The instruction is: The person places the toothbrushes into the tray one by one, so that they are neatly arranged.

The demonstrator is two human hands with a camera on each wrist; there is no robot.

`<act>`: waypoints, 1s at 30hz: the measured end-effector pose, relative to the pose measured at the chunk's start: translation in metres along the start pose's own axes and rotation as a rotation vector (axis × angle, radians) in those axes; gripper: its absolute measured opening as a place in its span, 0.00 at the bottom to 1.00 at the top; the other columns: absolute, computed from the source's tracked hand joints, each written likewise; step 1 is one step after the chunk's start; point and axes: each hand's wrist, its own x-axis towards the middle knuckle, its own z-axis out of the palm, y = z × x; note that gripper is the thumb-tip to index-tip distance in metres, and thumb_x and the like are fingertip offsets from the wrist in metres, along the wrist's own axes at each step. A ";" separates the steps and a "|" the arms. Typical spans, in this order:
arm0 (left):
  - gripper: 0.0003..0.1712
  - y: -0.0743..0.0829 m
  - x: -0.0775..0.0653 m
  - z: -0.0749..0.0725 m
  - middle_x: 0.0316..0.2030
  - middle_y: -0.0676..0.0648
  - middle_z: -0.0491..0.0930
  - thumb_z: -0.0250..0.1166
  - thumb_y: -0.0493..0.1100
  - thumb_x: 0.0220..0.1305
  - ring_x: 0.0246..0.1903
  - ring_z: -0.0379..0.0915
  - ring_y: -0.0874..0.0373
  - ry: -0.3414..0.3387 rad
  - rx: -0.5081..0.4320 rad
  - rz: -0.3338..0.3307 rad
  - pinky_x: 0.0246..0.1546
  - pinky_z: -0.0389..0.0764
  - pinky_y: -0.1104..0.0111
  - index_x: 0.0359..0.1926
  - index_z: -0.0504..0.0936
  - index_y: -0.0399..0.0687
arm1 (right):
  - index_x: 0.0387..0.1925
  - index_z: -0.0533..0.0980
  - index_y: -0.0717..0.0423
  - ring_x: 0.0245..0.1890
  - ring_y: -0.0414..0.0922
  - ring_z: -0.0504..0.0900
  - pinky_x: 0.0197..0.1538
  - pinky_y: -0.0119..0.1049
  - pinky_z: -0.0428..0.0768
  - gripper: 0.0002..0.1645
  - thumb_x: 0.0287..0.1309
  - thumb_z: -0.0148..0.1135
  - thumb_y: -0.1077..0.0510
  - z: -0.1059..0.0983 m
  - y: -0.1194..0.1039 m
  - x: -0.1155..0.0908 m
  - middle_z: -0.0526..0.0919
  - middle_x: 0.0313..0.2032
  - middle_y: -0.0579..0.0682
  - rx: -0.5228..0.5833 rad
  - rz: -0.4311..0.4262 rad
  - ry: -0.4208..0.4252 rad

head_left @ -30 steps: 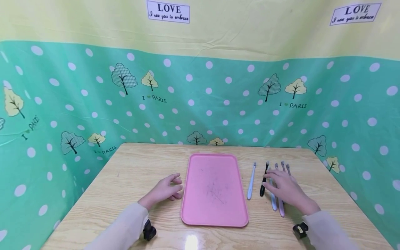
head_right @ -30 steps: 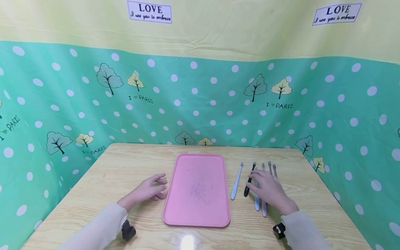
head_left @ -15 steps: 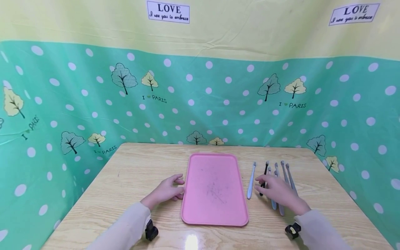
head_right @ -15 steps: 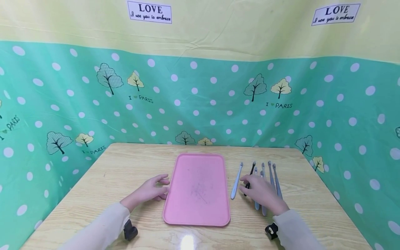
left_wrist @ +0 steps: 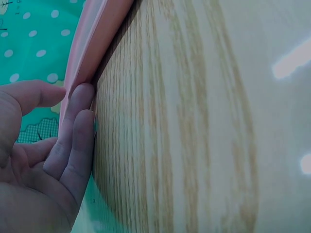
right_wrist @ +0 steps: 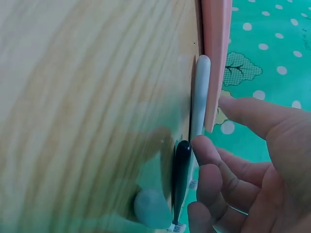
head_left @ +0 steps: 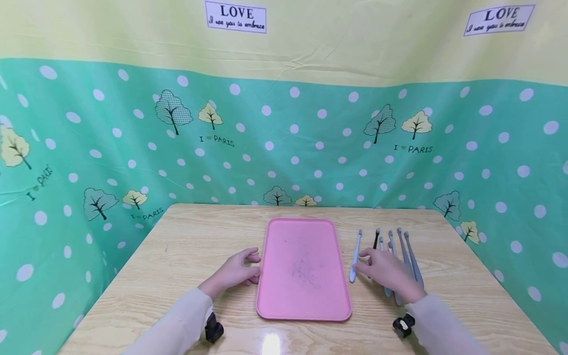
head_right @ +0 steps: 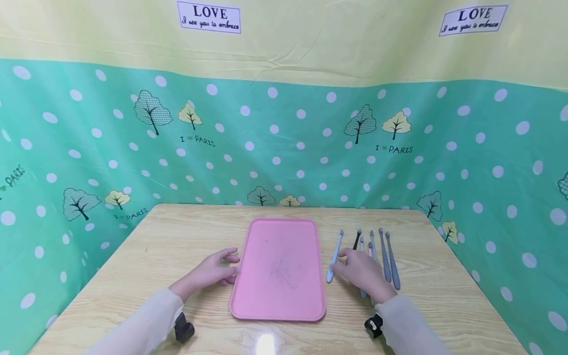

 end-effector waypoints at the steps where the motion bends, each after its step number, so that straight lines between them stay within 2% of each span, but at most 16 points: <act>1: 0.42 0.000 0.000 0.000 0.59 0.36 0.74 0.65 0.35 0.60 0.31 0.84 0.51 -0.001 0.000 0.002 0.33 0.86 0.61 0.73 0.59 0.31 | 0.60 0.77 0.59 0.12 0.40 0.65 0.17 0.33 0.61 0.33 0.61 0.67 0.43 0.001 -0.001 0.001 0.73 0.16 0.43 -0.005 0.011 0.000; 5: 0.42 -0.001 0.001 0.000 0.59 0.36 0.74 0.66 0.36 0.61 0.31 0.84 0.50 -0.006 -0.010 0.003 0.33 0.86 0.61 0.73 0.59 0.30 | 0.62 0.76 0.60 0.11 0.39 0.62 0.16 0.32 0.57 0.36 0.58 0.68 0.42 0.004 -0.003 0.003 0.72 0.13 0.44 -0.025 0.036 -0.001; 12: 0.43 -0.002 0.001 -0.001 0.60 0.36 0.74 0.67 0.36 0.61 0.31 0.84 0.50 -0.015 -0.021 -0.002 0.33 0.86 0.61 0.73 0.58 0.30 | 0.62 0.75 0.64 0.15 0.42 0.70 0.20 0.36 0.65 0.38 0.57 0.69 0.44 0.007 -0.008 0.006 0.76 0.18 0.43 -0.053 0.047 -0.021; 20: 0.44 -0.002 0.000 0.000 0.60 0.36 0.74 0.67 0.36 0.60 0.31 0.84 0.50 -0.008 -0.023 -0.010 0.33 0.86 0.61 0.74 0.58 0.31 | 0.62 0.75 0.63 0.14 0.42 0.69 0.19 0.35 0.65 0.37 0.57 0.70 0.45 0.010 -0.010 0.008 0.75 0.17 0.45 -0.058 0.055 -0.029; 30: 0.43 0.001 -0.001 0.000 0.60 0.36 0.74 0.67 0.35 0.60 0.31 0.84 0.50 -0.010 -0.022 -0.012 0.34 0.86 0.61 0.73 0.59 0.31 | 0.61 0.75 0.69 0.14 0.41 0.69 0.19 0.33 0.65 0.34 0.58 0.70 0.53 0.013 -0.016 0.011 0.76 0.17 0.47 0.058 0.068 -0.046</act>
